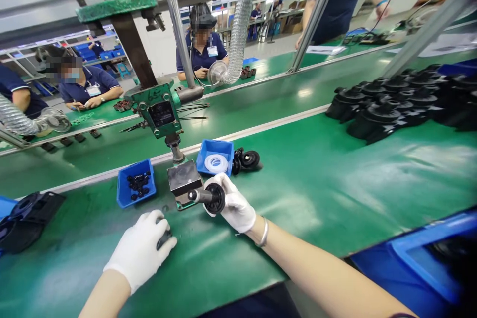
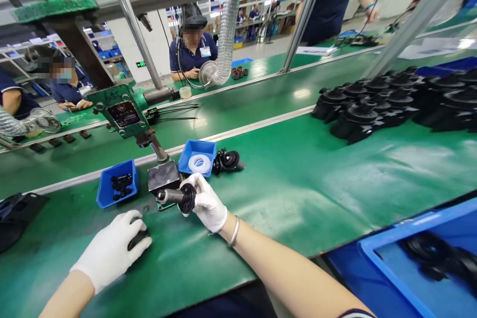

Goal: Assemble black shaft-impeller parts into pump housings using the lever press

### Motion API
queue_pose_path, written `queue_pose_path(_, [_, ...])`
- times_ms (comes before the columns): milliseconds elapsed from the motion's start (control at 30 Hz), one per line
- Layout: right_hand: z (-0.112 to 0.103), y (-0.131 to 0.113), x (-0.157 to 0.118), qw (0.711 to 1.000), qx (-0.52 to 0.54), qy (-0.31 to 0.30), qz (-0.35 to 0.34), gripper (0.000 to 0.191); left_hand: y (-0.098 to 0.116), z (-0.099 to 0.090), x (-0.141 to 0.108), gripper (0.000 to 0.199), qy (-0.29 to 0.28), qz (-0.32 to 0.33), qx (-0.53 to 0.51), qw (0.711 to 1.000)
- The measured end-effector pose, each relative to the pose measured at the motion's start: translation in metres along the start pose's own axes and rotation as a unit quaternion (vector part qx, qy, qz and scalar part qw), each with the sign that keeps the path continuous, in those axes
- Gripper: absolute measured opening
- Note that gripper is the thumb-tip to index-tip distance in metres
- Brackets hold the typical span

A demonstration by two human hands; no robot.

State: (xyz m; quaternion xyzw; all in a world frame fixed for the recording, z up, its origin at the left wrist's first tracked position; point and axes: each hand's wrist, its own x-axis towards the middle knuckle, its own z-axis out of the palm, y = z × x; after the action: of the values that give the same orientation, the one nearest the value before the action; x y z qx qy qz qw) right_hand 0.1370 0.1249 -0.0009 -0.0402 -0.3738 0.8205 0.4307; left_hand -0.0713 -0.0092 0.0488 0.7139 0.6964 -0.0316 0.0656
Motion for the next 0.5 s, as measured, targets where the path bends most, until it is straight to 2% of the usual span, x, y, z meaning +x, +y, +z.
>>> queue_pose_path(133, [0.001, 0.002, 0.001, 1.0, -0.022, -0.008, -0.005, 0.034, 0.001, 0.003, -0.001, 0.029, 0.0, -0.026, 0.023, 0.999])
queue_pose_path(200, [0.006, -0.001, 0.002, 0.999, -0.045, 0.0, -0.006, 0.035, -0.002, 0.004, -0.003, 0.027, 0.018, -0.035, 0.01, 0.999])
queue_pose_path(267, [0.013, -0.008, 0.001, 0.996, -0.086, 0.014, -0.024, 0.037, -0.006, 0.006, -0.007, 0.024, 0.067, -0.047, -0.067, 0.994])
queue_pose_path(300, [0.018, -0.014, 0.0, 0.992, -0.118, 0.017, -0.04, 0.038, -0.007, 0.009, -0.01, 0.024, 0.111, -0.058, -0.135, 0.983])
queue_pose_path(333, [0.023, -0.019, -0.001, 0.986, -0.159, 0.014, -0.057, 0.038, -0.008, 0.012, -0.013, 0.024, 0.165, -0.073, -0.219, 0.959])
queue_pose_path(367, [0.029, -0.025, -0.004, 0.975, -0.209, 0.007, -0.075, 0.037, -0.008, 0.016, -0.016, 0.025, 0.223, -0.089, -0.309, 0.92])
queue_pose_path(433, [0.038, -0.033, -0.012, 0.942, -0.32, -0.013, -0.103, 0.031, -0.004, 0.024, -0.021, 0.027, 0.325, -0.113, -0.471, 0.812])
queue_pose_path(500, [0.045, -0.035, -0.021, 0.903, -0.412, -0.024, -0.117, 0.028, 0.003, 0.032, -0.024, 0.028, 0.372, -0.114, -0.583, 0.713])
